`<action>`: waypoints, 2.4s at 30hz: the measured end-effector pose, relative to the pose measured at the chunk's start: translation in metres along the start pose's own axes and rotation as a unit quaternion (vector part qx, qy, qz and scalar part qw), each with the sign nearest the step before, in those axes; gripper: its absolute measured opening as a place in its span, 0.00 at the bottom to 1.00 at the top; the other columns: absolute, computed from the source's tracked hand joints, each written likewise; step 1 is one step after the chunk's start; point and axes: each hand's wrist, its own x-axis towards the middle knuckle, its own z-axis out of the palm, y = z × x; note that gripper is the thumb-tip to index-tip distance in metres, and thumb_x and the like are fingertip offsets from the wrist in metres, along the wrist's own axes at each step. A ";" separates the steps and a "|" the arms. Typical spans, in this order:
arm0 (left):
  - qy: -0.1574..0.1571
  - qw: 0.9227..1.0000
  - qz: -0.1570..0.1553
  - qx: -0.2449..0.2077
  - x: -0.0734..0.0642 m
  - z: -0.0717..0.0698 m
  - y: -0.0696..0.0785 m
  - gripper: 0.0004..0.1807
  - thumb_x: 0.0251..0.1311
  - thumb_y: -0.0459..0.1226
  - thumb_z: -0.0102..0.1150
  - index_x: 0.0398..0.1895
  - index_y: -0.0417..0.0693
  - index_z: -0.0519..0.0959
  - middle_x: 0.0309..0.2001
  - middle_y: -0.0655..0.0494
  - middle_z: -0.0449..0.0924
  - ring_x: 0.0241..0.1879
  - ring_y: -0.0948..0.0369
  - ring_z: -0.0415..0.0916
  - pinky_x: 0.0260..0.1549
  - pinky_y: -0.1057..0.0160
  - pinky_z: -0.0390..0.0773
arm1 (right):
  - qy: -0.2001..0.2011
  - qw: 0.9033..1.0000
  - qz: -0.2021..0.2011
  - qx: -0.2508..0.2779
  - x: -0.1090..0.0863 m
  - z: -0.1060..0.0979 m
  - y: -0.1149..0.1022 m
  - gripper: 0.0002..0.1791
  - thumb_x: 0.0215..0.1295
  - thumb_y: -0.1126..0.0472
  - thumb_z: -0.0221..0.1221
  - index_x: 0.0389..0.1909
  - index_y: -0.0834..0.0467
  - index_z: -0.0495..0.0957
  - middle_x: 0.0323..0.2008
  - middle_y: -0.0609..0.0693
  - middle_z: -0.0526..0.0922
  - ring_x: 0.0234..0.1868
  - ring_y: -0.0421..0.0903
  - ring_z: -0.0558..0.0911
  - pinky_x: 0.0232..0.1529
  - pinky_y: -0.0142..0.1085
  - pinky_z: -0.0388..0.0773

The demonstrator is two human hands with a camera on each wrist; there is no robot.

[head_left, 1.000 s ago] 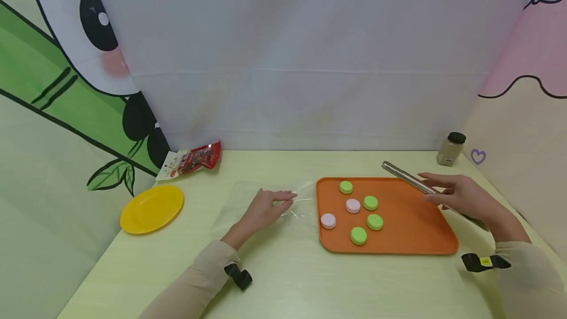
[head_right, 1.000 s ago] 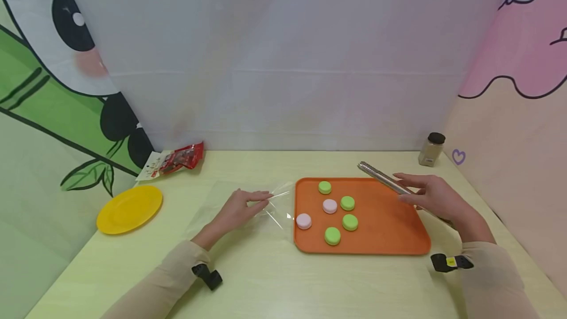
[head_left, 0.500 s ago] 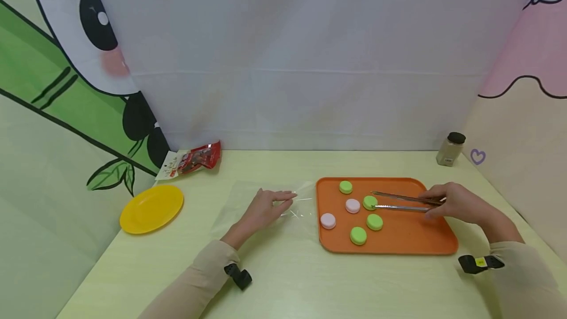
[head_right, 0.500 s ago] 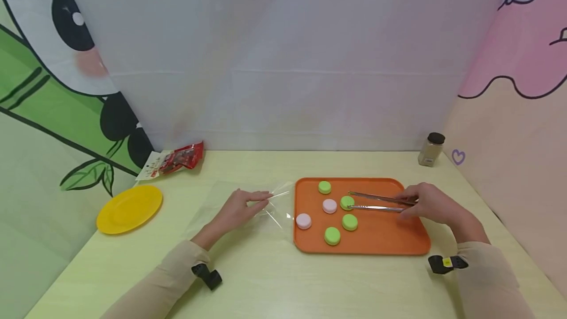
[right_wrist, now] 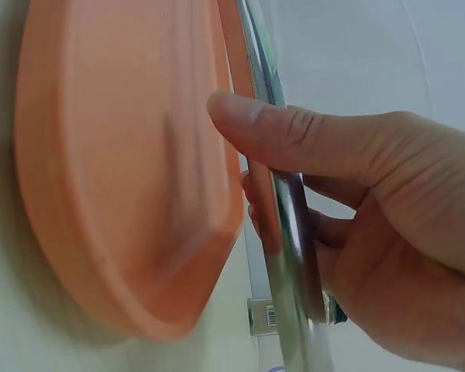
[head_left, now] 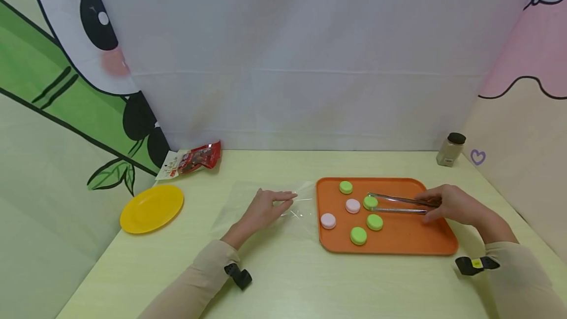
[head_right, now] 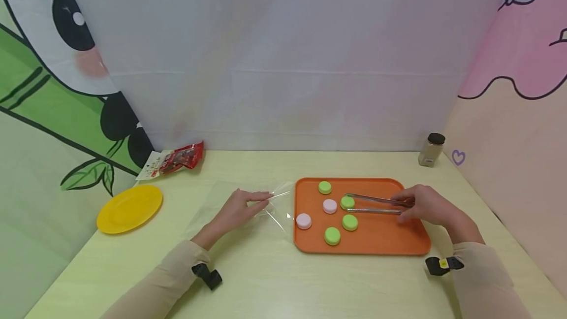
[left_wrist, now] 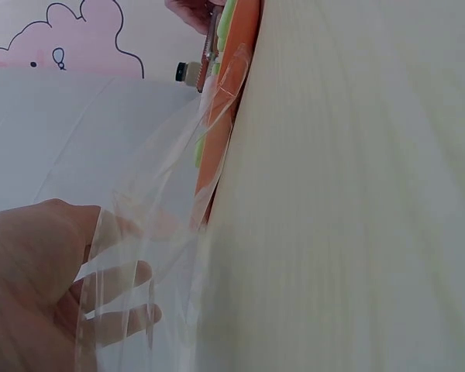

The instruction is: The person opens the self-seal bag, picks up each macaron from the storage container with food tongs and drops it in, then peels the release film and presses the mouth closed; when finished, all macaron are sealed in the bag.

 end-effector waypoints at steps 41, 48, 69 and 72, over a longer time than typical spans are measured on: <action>0.008 1.000 0.011 0.003 0.002 -0.004 0.003 0.16 0.70 0.41 0.60 0.57 0.48 0.84 0.57 0.52 0.82 0.62 0.52 0.75 0.67 0.28 0.39 | 0.045 0.992 -0.086 -0.076 0.036 0.024 -0.079 0.15 0.58 0.61 0.72 0.44 0.65 0.87 0.27 0.43 0.76 0.27 0.41 0.68 0.26 0.33 0.67; 0.005 1.000 0.009 0.009 0.002 -0.003 0.002 0.16 0.70 0.41 0.60 0.57 0.49 0.84 0.58 0.51 0.81 0.63 0.51 0.74 0.67 0.28 0.40 | 0.012 0.993 -0.088 -0.076 0.061 0.048 -0.110 0.14 0.61 0.58 0.70 0.46 0.60 0.88 0.32 0.44 0.79 0.31 0.43 0.72 0.31 0.35 0.70; 0.000 0.999 0.035 -0.005 0.002 0.000 0.001 0.16 0.69 0.41 0.60 0.56 0.48 0.85 0.58 0.48 0.81 0.63 0.50 0.74 0.66 0.27 0.44 | -0.010 0.987 -0.151 -0.052 0.088 0.078 -0.141 0.13 0.62 0.63 0.69 0.46 0.63 0.87 0.31 0.44 0.77 0.30 0.42 0.71 0.29 0.33 0.72; -0.010 0.999 0.035 -0.007 0.002 0.000 0.000 0.16 0.70 0.43 0.60 0.56 0.49 0.85 0.59 0.48 0.80 0.64 0.50 0.72 0.67 0.28 0.44 | -0.012 0.987 -0.153 -0.049 0.089 0.080 -0.144 0.13 0.61 0.62 0.70 0.45 0.62 0.87 0.30 0.42 0.77 0.29 0.42 0.71 0.28 0.33 0.72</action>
